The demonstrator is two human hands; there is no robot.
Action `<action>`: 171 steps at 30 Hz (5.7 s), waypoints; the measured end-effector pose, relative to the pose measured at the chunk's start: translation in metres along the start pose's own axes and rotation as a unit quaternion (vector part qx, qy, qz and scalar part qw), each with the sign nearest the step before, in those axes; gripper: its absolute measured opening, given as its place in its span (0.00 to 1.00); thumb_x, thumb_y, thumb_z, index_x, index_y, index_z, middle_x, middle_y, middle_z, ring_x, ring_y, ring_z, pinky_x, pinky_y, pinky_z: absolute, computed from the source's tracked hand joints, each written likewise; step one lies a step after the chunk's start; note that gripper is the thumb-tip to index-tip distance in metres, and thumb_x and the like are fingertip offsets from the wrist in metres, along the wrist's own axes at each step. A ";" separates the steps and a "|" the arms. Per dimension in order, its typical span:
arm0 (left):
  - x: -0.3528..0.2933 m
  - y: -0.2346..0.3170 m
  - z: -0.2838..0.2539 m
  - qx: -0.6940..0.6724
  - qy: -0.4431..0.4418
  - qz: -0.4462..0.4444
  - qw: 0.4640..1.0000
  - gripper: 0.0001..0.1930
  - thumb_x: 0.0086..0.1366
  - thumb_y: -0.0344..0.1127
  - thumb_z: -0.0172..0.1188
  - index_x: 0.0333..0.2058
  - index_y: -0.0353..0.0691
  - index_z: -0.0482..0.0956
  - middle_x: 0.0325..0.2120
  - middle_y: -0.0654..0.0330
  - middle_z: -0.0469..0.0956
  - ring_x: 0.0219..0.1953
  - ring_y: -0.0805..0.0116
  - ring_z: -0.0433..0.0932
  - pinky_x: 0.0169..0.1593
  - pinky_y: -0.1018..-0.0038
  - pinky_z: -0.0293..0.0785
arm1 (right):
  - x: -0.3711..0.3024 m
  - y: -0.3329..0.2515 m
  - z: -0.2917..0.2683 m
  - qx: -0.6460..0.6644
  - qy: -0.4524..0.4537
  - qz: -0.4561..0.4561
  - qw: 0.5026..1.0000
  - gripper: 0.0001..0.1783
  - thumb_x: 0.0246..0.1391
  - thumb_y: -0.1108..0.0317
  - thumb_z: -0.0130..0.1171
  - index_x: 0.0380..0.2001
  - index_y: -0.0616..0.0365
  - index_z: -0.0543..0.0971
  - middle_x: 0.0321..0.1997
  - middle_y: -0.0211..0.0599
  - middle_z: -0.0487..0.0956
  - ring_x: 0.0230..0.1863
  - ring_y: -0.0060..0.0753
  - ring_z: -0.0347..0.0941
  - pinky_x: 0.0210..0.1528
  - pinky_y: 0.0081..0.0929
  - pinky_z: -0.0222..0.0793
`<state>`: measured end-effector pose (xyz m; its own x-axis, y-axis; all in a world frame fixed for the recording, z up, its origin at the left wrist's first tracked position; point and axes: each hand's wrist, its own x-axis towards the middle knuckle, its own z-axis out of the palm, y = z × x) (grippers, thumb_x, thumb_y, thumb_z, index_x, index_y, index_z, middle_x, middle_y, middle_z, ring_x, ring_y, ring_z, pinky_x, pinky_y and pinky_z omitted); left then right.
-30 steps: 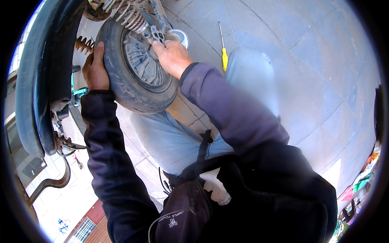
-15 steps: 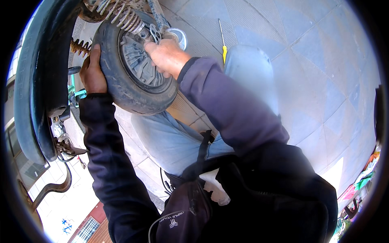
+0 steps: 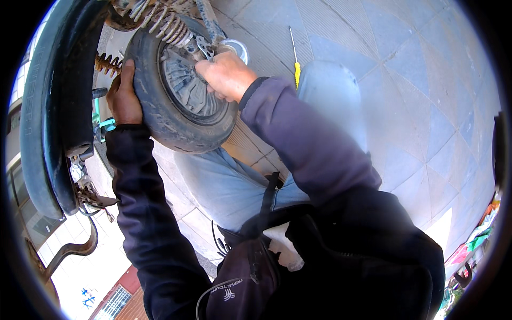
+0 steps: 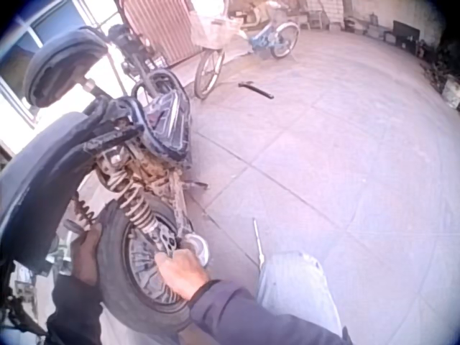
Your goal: The person uses a yellow-handled screwdriver and a silver multi-tool to adjust components on the rear wheel and suspension of a motorcycle. They repeatedly tighten and loosen bolts on the wheel hub and shock absorber, occasionally wiping the area with a cloth.
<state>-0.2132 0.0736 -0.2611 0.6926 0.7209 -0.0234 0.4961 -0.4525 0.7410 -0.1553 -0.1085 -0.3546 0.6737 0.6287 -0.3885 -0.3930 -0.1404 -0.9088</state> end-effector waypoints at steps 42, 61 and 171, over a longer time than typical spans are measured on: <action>-0.007 0.009 0.004 0.006 0.003 0.005 1.000 0.26 0.63 0.48 0.54 0.48 0.26 0.74 0.43 0.54 0.77 0.42 0.67 0.74 0.51 0.75 0.66 | 0.002 0.003 0.025 0.091 0.111 0.048 0.989 0.33 0.61 0.49 0.38 0.33 0.75 0.77 0.41 0.70 0.74 0.49 0.65 0.69 0.55 0.43 0.61; -0.003 0.002 0.003 0.024 0.010 0.014 1.000 0.27 0.63 0.48 0.54 0.47 0.26 0.75 0.42 0.52 0.77 0.41 0.66 0.73 0.50 0.74 0.66 | 0.001 -0.008 0.033 0.105 0.159 0.092 0.977 0.31 0.61 0.50 0.41 0.34 0.73 0.78 0.40 0.66 0.76 0.47 0.62 0.71 0.53 0.43 0.63; -0.003 0.005 0.004 0.004 0.008 0.002 1.000 0.28 0.63 0.48 0.54 0.50 0.26 0.72 0.47 0.53 0.75 0.46 0.67 0.72 0.54 0.75 0.64 | -0.016 0.037 0.026 0.078 0.257 -0.052 0.962 0.18 0.48 0.62 0.60 0.42 0.58 0.80 0.46 0.47 0.77 0.48 0.48 0.73 0.53 0.33 0.65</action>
<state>-0.2109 0.0666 -0.2602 0.6866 0.7270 -0.0096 0.4976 -0.4603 0.7352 -0.1972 -0.1037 -0.3776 0.9190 0.1653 -0.3578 -0.3694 0.0442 -0.9282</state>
